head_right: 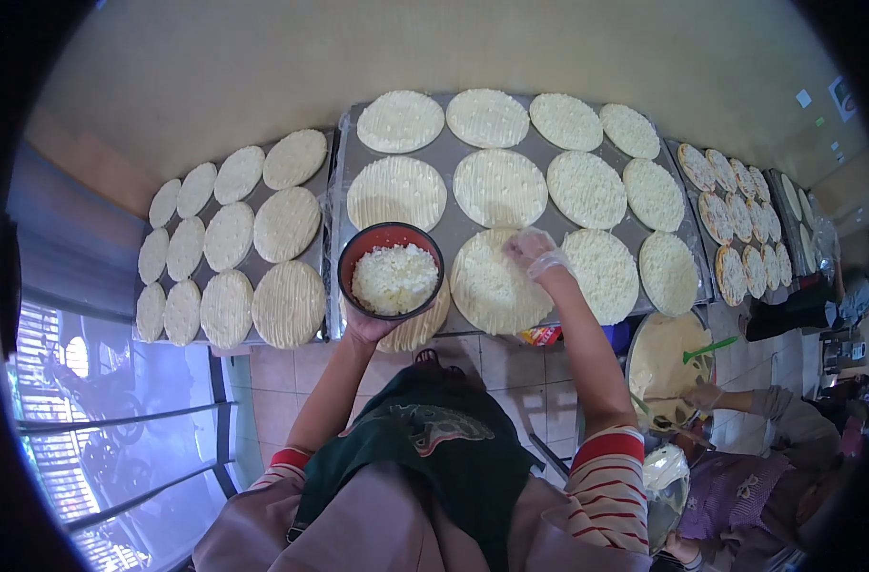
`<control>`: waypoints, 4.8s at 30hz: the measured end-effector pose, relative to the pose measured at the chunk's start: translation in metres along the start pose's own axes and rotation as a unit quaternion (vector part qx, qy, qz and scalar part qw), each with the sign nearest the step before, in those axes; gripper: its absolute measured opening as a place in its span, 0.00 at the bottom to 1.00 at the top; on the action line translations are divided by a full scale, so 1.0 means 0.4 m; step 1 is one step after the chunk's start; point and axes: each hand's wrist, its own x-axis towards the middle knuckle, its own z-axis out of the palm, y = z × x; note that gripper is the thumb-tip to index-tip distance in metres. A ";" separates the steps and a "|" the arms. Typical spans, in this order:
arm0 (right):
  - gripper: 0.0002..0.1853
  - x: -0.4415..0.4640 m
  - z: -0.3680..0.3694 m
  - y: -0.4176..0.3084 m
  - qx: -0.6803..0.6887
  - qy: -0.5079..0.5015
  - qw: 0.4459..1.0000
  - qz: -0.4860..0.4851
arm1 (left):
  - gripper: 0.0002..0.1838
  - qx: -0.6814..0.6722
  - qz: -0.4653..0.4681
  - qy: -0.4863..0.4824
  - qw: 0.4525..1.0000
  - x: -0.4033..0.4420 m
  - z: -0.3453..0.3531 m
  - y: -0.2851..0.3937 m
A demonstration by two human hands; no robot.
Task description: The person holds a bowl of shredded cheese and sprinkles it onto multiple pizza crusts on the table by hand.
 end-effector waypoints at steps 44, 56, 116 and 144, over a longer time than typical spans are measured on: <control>0.12 0.760 -0.349 0.753 -0.026 -0.065 0.994 0.086 | 0.37 0.194 0.127 0.045 0.972 0.430 0.084 -0.098; 0.11 0.424 -0.341 0.141 0.267 -0.211 0.914 -0.222 | 0.36 0.004 0.023 0.044 0.999 0.580 0.086 -0.130; 0.31 0.226 -0.164 -0.186 0.049 -0.146 0.955 -0.254 | 0.37 0.052 -0.018 -0.016 0.998 0.343 0.083 -0.046; 0.10 0.394 -0.089 0.252 0.439 0.006 0.887 0.143 | 0.39 0.020 0.020 0.014 1.000 0.191 0.026 0.046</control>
